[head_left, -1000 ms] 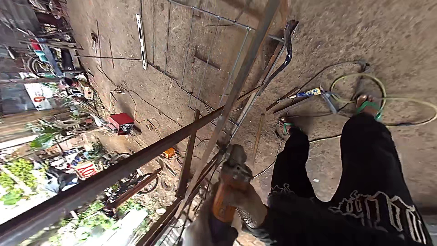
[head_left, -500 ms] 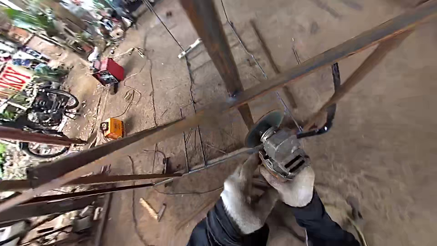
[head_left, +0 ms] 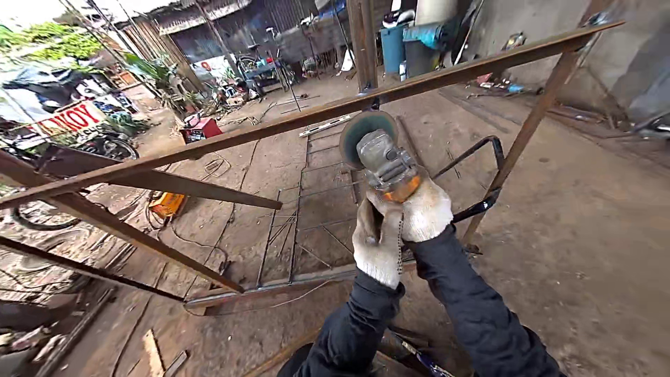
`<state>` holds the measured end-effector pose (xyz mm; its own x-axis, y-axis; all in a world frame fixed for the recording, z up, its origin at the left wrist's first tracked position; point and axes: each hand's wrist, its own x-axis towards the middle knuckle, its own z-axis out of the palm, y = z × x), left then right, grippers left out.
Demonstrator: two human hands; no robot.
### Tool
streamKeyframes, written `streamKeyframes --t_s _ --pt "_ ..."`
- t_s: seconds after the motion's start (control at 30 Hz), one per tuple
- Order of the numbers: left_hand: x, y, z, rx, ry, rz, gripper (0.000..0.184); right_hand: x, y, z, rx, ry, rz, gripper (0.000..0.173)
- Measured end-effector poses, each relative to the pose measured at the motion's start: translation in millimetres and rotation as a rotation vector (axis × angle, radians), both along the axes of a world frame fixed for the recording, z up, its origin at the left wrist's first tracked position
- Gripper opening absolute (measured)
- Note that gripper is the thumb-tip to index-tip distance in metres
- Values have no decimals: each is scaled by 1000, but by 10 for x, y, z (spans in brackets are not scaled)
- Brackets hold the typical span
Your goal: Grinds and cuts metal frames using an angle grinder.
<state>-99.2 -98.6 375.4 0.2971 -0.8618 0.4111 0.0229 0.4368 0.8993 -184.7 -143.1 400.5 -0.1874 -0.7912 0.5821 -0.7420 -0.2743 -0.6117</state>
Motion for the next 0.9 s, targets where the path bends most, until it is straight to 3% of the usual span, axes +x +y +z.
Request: streamKeyframes --t_s 0.9 --pt "-159 27 113 -13 118 -135 43 -215 165 376 147 165 -115 80"
